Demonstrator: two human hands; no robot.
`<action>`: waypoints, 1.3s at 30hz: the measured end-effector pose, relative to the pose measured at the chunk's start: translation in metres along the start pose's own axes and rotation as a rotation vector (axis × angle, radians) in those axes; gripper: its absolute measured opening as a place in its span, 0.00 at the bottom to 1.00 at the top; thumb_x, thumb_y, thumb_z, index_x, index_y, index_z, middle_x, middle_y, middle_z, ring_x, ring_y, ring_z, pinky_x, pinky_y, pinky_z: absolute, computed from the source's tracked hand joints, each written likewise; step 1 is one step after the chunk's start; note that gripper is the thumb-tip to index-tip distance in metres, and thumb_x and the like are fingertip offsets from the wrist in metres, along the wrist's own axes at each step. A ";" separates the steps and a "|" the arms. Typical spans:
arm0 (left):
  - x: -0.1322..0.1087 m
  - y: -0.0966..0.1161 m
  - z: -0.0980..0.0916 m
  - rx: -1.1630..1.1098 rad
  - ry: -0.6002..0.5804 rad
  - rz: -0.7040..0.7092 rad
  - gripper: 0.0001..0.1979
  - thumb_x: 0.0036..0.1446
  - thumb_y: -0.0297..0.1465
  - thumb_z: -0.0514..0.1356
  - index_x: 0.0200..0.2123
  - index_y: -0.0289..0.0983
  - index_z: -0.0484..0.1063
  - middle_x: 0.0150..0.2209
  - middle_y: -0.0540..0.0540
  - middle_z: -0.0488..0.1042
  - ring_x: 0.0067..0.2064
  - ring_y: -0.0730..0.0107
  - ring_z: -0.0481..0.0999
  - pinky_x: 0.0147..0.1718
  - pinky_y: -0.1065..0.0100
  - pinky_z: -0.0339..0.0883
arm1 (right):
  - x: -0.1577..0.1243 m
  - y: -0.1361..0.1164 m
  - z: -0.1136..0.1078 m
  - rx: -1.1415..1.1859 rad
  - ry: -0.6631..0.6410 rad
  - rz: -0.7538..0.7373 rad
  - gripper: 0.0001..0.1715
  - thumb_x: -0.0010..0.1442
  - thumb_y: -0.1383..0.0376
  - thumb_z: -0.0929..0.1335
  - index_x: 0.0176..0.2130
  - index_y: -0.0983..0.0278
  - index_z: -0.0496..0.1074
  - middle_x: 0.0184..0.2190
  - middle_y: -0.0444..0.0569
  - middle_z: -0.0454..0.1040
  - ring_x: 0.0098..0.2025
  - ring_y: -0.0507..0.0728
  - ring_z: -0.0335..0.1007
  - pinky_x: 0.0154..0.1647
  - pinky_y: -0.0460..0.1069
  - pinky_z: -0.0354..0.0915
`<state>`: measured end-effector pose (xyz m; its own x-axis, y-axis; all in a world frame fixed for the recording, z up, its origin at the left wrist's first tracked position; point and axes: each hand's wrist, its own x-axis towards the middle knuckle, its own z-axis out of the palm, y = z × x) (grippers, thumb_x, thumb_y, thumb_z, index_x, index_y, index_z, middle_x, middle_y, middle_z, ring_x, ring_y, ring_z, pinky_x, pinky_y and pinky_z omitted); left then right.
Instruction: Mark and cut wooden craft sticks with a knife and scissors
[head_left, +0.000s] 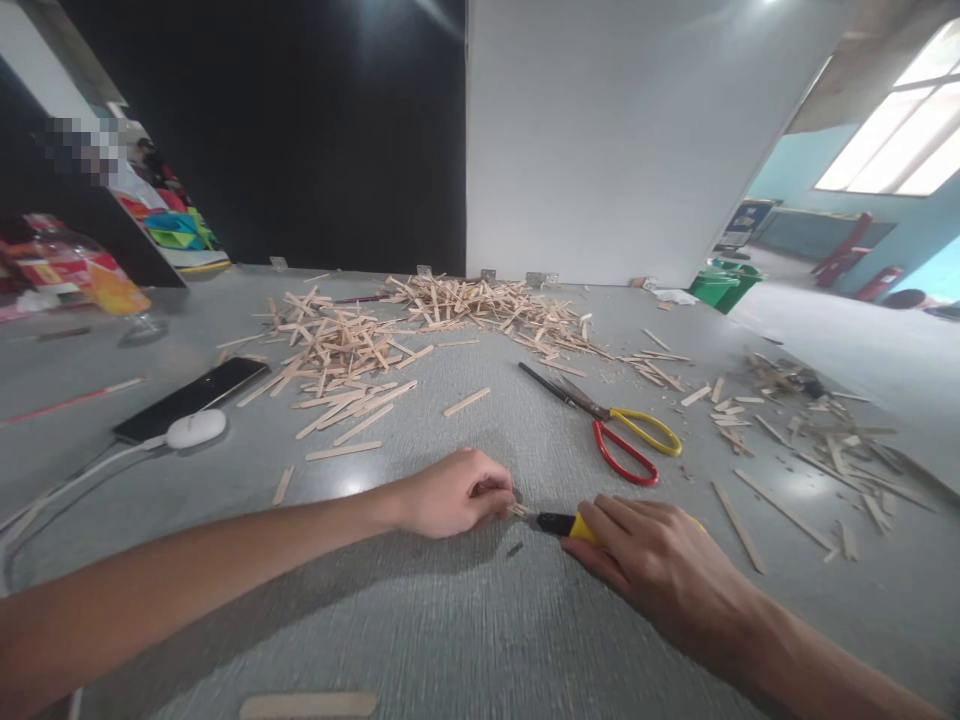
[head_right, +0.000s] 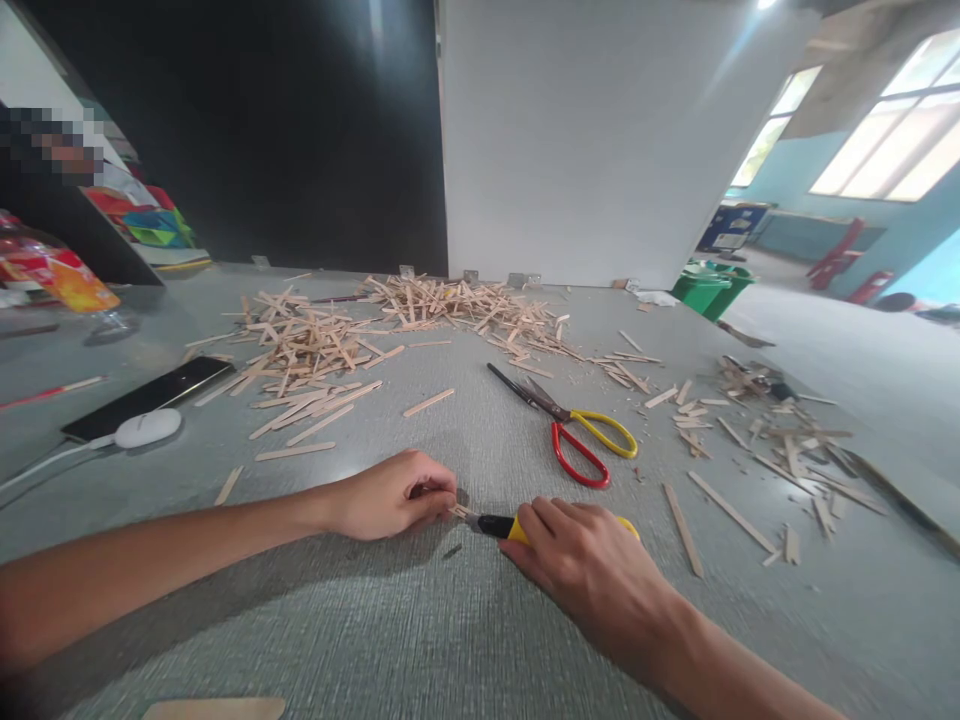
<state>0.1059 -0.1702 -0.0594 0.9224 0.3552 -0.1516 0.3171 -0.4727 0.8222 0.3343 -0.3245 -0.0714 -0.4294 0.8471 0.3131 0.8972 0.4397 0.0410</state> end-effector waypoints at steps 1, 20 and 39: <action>0.000 0.001 0.000 0.001 0.002 0.001 0.16 0.69 0.34 0.56 0.29 0.36 0.73 0.23 0.51 0.70 0.24 0.75 0.67 0.25 0.74 0.58 | 0.000 -0.002 -0.001 -0.011 0.013 -0.007 0.22 0.80 0.59 0.57 0.34 0.61 0.67 0.27 0.42 0.70 0.24 0.54 0.67 0.26 0.53 0.52; -0.001 -0.001 0.005 -0.035 0.076 -0.001 0.15 0.69 0.32 0.55 0.28 0.36 0.71 0.21 0.52 0.70 0.22 0.75 0.65 0.24 0.74 0.57 | -0.005 -0.007 0.008 -0.009 0.064 0.073 0.20 0.79 0.59 0.59 0.34 0.61 0.67 0.26 0.41 0.70 0.24 0.54 0.69 0.26 0.53 0.52; -0.005 0.001 0.016 -0.078 0.175 0.017 0.18 0.72 0.37 0.53 0.30 0.36 0.70 0.20 0.53 0.67 0.22 0.75 0.64 0.24 0.74 0.57 | -0.003 -0.004 0.011 0.254 0.038 0.305 0.22 0.73 0.54 0.65 0.29 0.59 0.64 0.22 0.40 0.69 0.22 0.53 0.64 0.26 0.50 0.51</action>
<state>0.1055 -0.1853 -0.0661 0.8730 0.4855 -0.0456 0.2778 -0.4184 0.8647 0.3305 -0.3255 -0.0828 -0.1387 0.9405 0.3101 0.9269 0.2336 -0.2938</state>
